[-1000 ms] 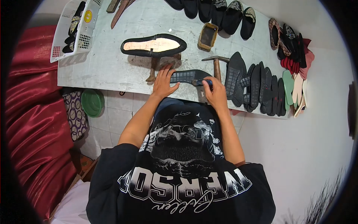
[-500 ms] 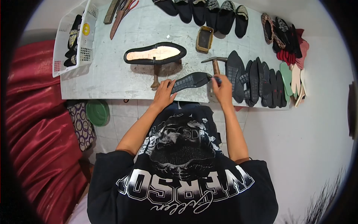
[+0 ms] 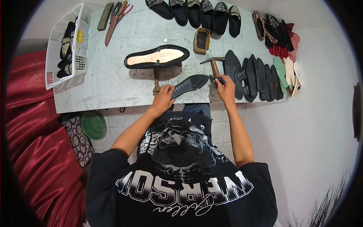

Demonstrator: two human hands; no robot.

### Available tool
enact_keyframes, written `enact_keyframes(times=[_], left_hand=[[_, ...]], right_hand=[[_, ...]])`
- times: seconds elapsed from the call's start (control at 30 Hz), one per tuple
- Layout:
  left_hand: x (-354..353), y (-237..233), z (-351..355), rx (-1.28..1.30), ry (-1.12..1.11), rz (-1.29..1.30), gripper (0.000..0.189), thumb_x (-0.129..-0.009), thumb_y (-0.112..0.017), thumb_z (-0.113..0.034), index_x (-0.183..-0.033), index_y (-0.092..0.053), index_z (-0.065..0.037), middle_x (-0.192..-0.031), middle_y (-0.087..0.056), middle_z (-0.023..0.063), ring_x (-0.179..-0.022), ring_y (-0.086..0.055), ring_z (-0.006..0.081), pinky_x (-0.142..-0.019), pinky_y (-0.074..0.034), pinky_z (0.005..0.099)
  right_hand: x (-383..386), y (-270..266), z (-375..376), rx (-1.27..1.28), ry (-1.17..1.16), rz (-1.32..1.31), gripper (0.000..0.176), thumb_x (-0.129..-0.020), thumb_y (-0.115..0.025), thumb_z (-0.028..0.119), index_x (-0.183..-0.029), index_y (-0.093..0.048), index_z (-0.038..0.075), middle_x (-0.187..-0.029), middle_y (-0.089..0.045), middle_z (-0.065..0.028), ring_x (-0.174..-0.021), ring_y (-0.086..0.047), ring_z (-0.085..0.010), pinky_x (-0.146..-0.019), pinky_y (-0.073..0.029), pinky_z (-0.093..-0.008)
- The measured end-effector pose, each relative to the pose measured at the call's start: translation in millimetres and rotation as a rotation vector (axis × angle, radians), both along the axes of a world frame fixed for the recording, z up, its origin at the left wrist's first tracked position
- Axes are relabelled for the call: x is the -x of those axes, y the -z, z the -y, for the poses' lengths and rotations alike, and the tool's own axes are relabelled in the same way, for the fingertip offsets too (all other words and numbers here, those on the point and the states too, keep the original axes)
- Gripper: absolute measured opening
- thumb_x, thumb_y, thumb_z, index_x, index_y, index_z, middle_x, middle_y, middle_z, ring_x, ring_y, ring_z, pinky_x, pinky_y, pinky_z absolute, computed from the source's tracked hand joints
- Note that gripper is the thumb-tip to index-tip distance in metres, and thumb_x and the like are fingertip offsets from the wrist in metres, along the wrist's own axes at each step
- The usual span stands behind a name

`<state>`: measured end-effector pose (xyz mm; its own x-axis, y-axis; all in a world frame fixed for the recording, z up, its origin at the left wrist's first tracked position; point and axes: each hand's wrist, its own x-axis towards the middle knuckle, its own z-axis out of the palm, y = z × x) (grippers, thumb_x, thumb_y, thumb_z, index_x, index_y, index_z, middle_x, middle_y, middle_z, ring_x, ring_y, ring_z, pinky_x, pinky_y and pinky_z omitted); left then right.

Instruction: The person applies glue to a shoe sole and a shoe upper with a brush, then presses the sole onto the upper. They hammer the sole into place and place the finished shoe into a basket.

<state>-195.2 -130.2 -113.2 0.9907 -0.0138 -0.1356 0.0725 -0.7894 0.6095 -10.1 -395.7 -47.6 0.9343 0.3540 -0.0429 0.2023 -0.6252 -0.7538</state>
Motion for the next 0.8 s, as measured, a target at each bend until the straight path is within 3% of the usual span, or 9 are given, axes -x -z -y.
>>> enact_keyframes(times=[0.17, 0.3, 0.37, 0.4, 0.53, 0.73, 0.8], left_hand=[[-7.6, 4.1, 4.0, -0.084, 0.064, -0.037, 0.072, -0.084, -0.081, -0.02, -0.142, -0.051, 0.008, -0.13, -0.051, 0.02, -0.118, -0.052, 0.0383, -0.102, -0.048, 0.0439], [-13.9, -2.1, 5.0, -0.131, 0.092, -0.099, 0.07, -0.084, -0.081, -0.02, -0.139, -0.052, 0.01, -0.129, -0.051, 0.0195, -0.118, -0.052, 0.0369, -0.101, -0.05, 0.0435], [-20.0, -5.7, 5.6, -0.167, 0.121, -0.132, 0.068, -0.083, -0.082, -0.021, -0.136, -0.053, 0.01, -0.129, -0.052, 0.0184, -0.118, -0.053, 0.0359, -0.097, -0.054, 0.0426], [-21.9, -7.3, 5.7, -0.166, 0.126, -0.128, 0.068, -0.083, -0.082, -0.021, -0.136, -0.053, 0.01, -0.129, -0.052, 0.0184, -0.118, -0.053, 0.0359, -0.097, -0.054, 0.0426], [-23.7, -7.1, 3.9, -0.162, 0.139, -0.164, 0.069, -0.083, -0.083, -0.023, -0.135, -0.054, 0.01, -0.127, -0.052, 0.0175, -0.119, -0.054, 0.0354, -0.093, -0.057, 0.0423], [-20.1, -7.7, 2.2, -0.142, 0.115, -0.123, 0.07, -0.083, -0.083, -0.023, -0.136, -0.053, 0.01, -0.127, -0.052, 0.0173, -0.119, -0.054, 0.0359, -0.089, -0.059, 0.0438], [-20.9, -4.8, 2.7, -0.144, 0.106, -0.114, 0.07, -0.083, -0.083, -0.023, -0.136, -0.052, 0.01, -0.127, -0.051, 0.0175, -0.118, -0.054, 0.0364, -0.088, -0.06, 0.0445]], right_hand=[[35.8, 14.2, -11.1, 0.023, -0.207, 0.144, 0.015, -0.091, -0.072, 0.009, -0.102, -0.071, -0.001, -0.094, -0.069, -0.0196, -0.086, -0.068, -0.0383, -0.077, -0.053, -0.0435], [54.2, 4.3, -28.5, 0.026, -0.245, 0.074, 0.013, -0.091, -0.072, 0.009, -0.1, -0.071, -0.001, -0.095, -0.071, -0.0202, -0.084, -0.068, -0.0392, -0.075, -0.054, -0.0442], [39.2, 9.9, -25.4, -0.049, -0.133, 0.042, 0.013, -0.091, -0.073, 0.01, -0.096, -0.071, -0.002, -0.089, -0.072, -0.0192, -0.076, -0.069, -0.0344, -0.069, -0.053, -0.0419], [28.8, 6.8, -21.6, -0.041, -0.051, -0.109, 0.016, -0.091, -0.074, 0.013, -0.092, -0.071, -0.002, -0.082, -0.071, -0.0175, -0.069, -0.068, -0.0287, -0.065, -0.052, -0.0388], [-2.1, 9.4, -14.2, 0.018, 0.075, -0.07, 0.017, -0.091, -0.075, 0.014, -0.091, -0.071, -0.003, -0.077, -0.07, -0.0158, -0.064, -0.065, -0.0243, -0.063, -0.051, -0.037], [29.6, 27.6, -29.8, -0.011, -0.027, 0.361, 0.011, -0.09, -0.069, 0.006, -0.086, -0.063, -0.002, -0.082, -0.061, -0.0187, -0.074, -0.062, -0.0387, -0.066, -0.049, -0.0456], [54.6, 20.9, -37.6, 0.017, -0.029, 0.284, 0.011, -0.09, -0.069, 0.005, -0.085, -0.061, -0.002, -0.081, -0.06, -0.019, -0.075, -0.061, -0.0399, -0.067, -0.048, -0.0465]])
